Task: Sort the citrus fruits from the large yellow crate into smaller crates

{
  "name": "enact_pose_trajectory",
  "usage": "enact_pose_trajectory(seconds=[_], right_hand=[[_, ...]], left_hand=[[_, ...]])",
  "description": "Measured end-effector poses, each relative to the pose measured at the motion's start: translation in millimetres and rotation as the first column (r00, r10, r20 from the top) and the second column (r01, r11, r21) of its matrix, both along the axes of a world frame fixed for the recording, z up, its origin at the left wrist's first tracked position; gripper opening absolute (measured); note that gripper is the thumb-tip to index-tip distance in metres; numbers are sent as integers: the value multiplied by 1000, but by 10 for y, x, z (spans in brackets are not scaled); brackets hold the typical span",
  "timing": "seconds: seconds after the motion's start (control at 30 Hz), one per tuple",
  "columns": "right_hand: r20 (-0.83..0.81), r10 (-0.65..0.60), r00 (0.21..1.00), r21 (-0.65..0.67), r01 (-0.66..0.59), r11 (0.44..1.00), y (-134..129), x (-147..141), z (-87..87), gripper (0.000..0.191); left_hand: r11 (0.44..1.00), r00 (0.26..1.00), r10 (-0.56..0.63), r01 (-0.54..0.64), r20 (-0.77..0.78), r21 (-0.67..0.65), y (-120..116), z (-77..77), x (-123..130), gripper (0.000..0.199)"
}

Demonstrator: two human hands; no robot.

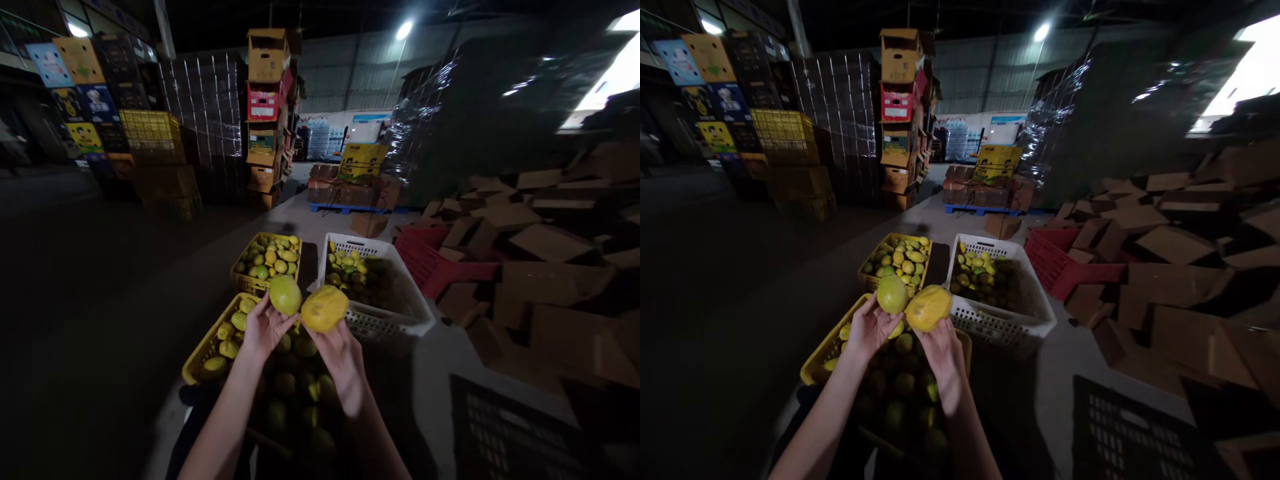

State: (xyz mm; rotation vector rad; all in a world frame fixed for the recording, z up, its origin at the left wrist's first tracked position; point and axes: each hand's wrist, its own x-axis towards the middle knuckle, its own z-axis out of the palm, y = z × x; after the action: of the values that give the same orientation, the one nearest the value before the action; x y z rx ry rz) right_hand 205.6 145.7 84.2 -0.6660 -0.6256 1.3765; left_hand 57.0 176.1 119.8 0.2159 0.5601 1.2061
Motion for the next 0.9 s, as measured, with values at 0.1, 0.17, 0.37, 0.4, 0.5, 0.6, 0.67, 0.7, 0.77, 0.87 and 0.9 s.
enact_pose_trajectory(seconds=[0.1, 0.17, 0.37, 0.4, 0.5, 0.6, 0.67, 0.7, 0.77, 0.87, 0.9], right_hand=[[-17, 22, 1000, -3, -22, 1000, -53, 13, 63, 47], [-23, 41, 999, -21, -41, 999, -88, 17, 113, 43], [-52, 80, 995, 20, -80, 997, -51, 30, 152, 45], [-55, 88, 995, 17, -87, 996, -26, 32, 139, 45], [-79, 74, 994, -19, -75, 997, 35, 42, 88, 46], [-86, 26, 996, -106, -35, 994, 47, 68, 44, 49], [-63, 8, 998, -164, -18, 986, 36, 103, 21, 50], [-58, 7, 998, -187, -17, 982, 30, 125, 11, 51], [-71, 9, 997, -222, -24, 975, 26, 177, -10, 51], [-57, 1, 998, -233, -14, 972, 42, 277, -66, 49], [26, -8, 1000, -206, 13, 978, 51, 319, -98, 50]], left_hand=[[1000, 1000, 5, -6, -17, -26, 13, 4, 50, 38], [1000, 999, 8, -8, -31, -17, 20, 2, 74, 39], [999, 998, -13, 16, 54, -49, 27, 24, 32, 46], [997, 998, -27, 31, 62, -67, 28, 24, 17, 48], [996, 999, -45, 47, 22, -76, 32, -21, -18, 48], [997, 998, -17, 13, -57, -76, 29, -146, -25, 45], [993, 996, -11, 0, -84, -122, 9, -266, -5, 41], [988, 996, -16, 1, -92, -155, -10, -338, 12, 38], [976, 991, -62, 35, -118, -216, -62, -519, 52, 33], [966, 959, -179, 129, -220, -223, -157, -891, 66, 29], [980, 950, -155, 113, -271, -166, -183, -1030, 41, 28]])
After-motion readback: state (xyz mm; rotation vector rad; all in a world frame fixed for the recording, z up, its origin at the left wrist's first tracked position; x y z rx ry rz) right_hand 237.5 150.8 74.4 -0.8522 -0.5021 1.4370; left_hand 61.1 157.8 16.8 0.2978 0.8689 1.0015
